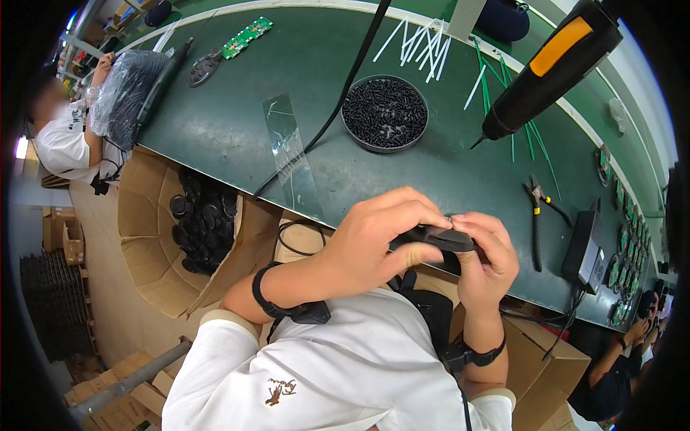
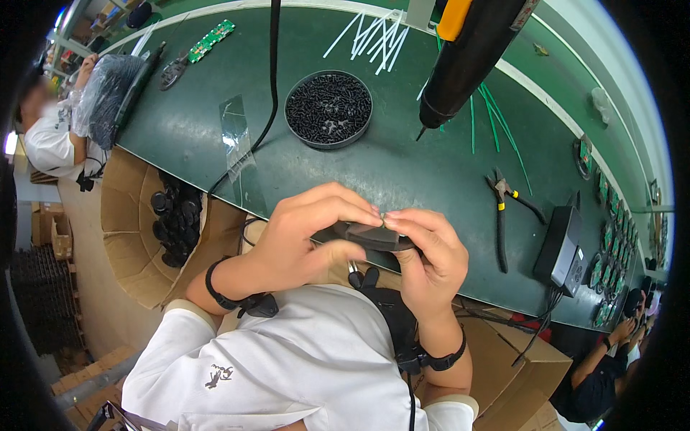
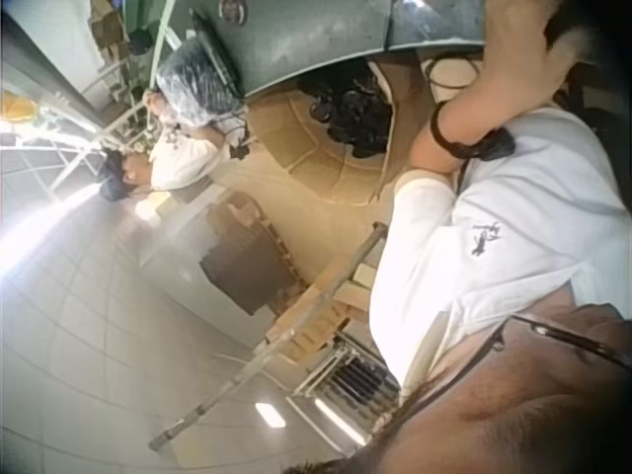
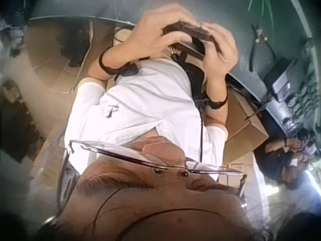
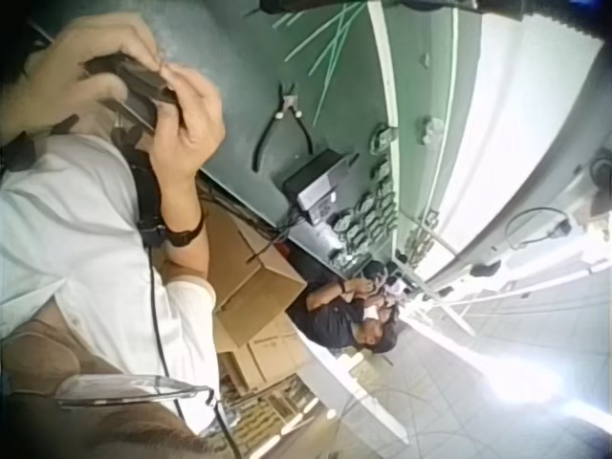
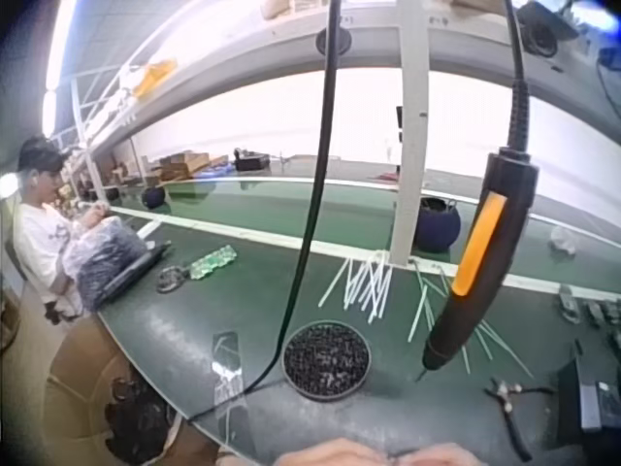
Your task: The person assembles electronic components at a workstation, using a soldering iron to attach parts to small green circuit boards. They also use pliers to cut zip ties and handle black circular casings, placing them into a cardboard box. The person unpacks a larger circuit board from bubble wrap and uses pliers to separate it from a panel of connected boards.
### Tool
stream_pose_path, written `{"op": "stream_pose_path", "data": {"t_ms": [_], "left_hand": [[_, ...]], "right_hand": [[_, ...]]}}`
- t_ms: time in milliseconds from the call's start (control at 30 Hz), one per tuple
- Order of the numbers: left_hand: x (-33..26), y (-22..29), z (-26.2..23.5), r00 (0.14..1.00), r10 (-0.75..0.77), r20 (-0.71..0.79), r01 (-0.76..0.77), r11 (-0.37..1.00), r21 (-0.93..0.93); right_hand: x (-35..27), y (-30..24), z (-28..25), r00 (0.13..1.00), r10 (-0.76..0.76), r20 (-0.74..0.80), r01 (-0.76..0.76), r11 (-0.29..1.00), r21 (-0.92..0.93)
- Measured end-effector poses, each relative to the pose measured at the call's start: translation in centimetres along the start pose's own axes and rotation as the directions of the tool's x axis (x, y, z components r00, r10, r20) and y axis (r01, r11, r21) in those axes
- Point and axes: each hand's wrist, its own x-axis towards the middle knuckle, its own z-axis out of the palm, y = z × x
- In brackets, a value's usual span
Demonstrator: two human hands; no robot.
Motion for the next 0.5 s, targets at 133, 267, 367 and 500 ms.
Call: {"op": "stream_pose_path", "data": {"t_ms": [133,267,367,500], "left_hand": [[-0.03,-0.10,-0.18,1.000,-0.006,-0.011,0.007,1.000,0.025],[0.10,0.09,-0.04,1.000,-0.021,-0.001,0.021,1.000,0.004],[0.13,0.36,0.12,0.999,-0.039,0.003,0.039,0.999,-0.021],[0.21,0.70,0.18,0.999,-0.051,0.016,0.051,0.999,-0.005]], "right_hand": [[0.27,-0.22,0.34,0.998,-0.057,-0.009,0.058,0.996,0.071],[0.54,0.23,0.23,0.991,-0.133,-0.010,0.133,0.987,0.093],[0.55,0.43,-0.22,0.989,-0.150,0.006,0.150,0.987,0.063],[0.46,0.48,-0.26,0.990,-0.139,-0.002,0.139,0.986,0.095]]}}
